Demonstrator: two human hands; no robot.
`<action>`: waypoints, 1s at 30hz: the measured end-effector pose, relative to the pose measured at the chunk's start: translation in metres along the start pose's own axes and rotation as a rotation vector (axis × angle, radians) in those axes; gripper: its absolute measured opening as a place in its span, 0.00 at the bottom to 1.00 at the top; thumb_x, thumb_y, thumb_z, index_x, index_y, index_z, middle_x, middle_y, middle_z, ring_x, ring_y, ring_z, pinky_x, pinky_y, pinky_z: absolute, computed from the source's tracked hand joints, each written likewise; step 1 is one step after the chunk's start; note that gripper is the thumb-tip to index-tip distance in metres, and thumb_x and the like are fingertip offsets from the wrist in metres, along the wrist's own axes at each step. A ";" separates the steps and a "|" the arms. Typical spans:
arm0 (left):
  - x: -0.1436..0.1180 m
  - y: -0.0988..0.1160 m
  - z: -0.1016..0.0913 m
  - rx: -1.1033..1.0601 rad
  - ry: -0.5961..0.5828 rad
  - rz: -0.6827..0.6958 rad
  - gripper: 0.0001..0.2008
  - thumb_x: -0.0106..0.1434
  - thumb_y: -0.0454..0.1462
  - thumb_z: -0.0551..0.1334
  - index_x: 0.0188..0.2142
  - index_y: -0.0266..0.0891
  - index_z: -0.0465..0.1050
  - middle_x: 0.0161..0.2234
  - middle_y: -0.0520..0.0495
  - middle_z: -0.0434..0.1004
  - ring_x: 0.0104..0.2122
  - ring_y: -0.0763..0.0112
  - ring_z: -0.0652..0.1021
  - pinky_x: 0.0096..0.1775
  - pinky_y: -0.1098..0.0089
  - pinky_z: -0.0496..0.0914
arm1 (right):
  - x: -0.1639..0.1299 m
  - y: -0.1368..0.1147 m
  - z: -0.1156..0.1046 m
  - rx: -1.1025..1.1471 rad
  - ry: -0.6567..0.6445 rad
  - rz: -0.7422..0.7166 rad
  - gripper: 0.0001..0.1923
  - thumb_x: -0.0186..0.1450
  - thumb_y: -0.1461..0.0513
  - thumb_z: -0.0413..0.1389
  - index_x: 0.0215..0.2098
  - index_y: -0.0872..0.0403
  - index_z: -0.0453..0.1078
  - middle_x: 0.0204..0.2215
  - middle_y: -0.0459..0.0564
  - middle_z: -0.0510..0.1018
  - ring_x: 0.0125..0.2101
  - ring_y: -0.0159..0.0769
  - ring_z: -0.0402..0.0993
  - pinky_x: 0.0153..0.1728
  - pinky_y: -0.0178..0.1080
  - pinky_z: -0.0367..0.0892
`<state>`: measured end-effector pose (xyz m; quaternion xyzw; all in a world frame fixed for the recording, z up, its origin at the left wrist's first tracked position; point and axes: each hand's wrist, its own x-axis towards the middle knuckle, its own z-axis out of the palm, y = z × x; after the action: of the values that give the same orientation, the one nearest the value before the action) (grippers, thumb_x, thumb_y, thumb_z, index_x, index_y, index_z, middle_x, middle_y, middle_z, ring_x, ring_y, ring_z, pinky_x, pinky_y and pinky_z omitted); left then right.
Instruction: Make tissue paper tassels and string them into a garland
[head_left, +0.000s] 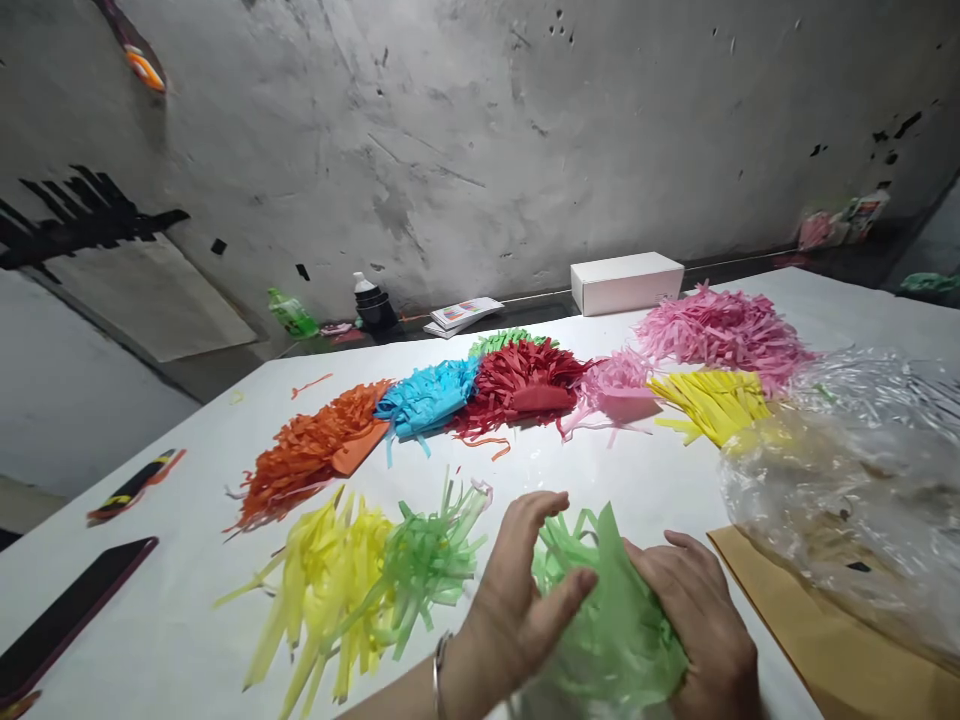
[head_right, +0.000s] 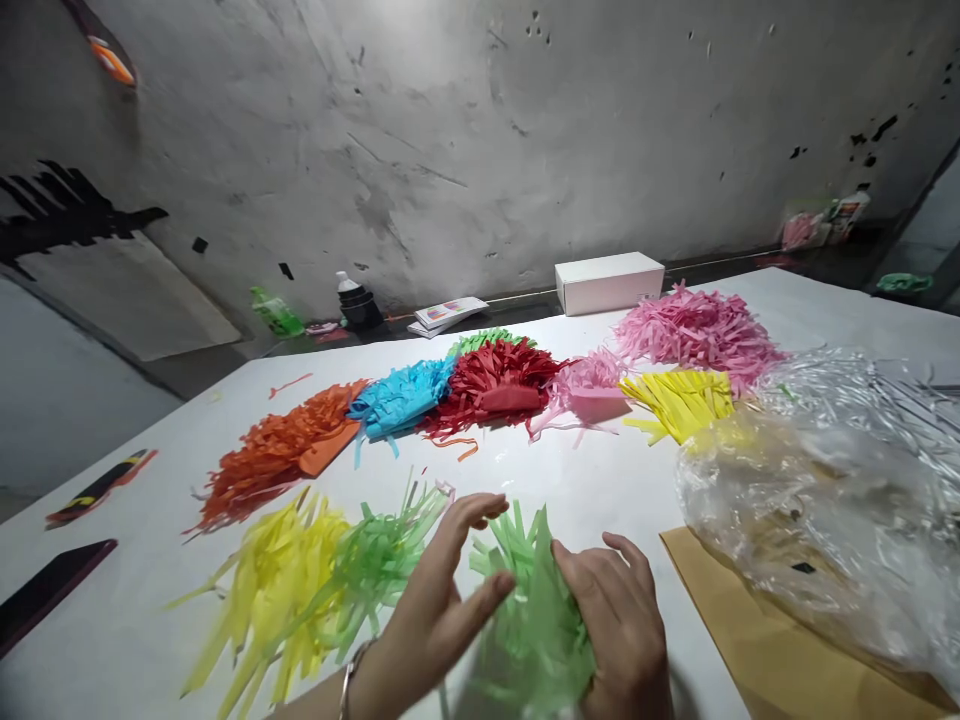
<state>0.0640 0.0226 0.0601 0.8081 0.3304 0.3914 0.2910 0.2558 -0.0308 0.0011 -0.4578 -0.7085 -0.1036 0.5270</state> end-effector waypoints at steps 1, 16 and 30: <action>0.007 0.000 -0.004 -0.043 -0.056 -0.093 0.21 0.67 0.45 0.63 0.56 0.41 0.66 0.51 0.38 0.74 0.51 0.56 0.74 0.51 0.58 0.69 | 0.000 -0.003 0.000 0.013 0.008 0.010 0.20 0.66 0.72 0.52 0.56 0.59 0.69 0.38 0.55 0.78 0.40 0.40 0.75 0.53 0.54 0.64; 0.036 0.002 -0.004 -0.186 -0.360 -0.281 0.20 0.65 0.44 0.65 0.54 0.41 0.71 0.51 0.42 0.74 0.51 0.59 0.72 0.53 0.62 0.65 | -0.008 0.000 -0.015 -0.098 -0.026 -0.050 0.17 0.69 0.70 0.49 0.53 0.63 0.71 0.34 0.56 0.78 0.37 0.40 0.76 0.53 0.55 0.60; 0.027 -0.001 0.017 -0.868 -0.805 -0.720 0.32 0.40 0.59 0.75 0.31 0.33 0.77 0.27 0.52 0.70 0.30 0.71 0.68 0.35 0.72 0.65 | 0.003 0.006 -0.021 -0.241 -0.019 -0.101 0.17 0.73 0.70 0.45 0.50 0.61 0.74 0.34 0.54 0.80 0.40 0.39 0.74 0.57 0.54 0.54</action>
<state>0.0906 0.0398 0.0620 0.5410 0.2578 0.0368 0.7997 0.2738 -0.0391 0.0111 -0.4825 -0.7181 -0.2099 0.4554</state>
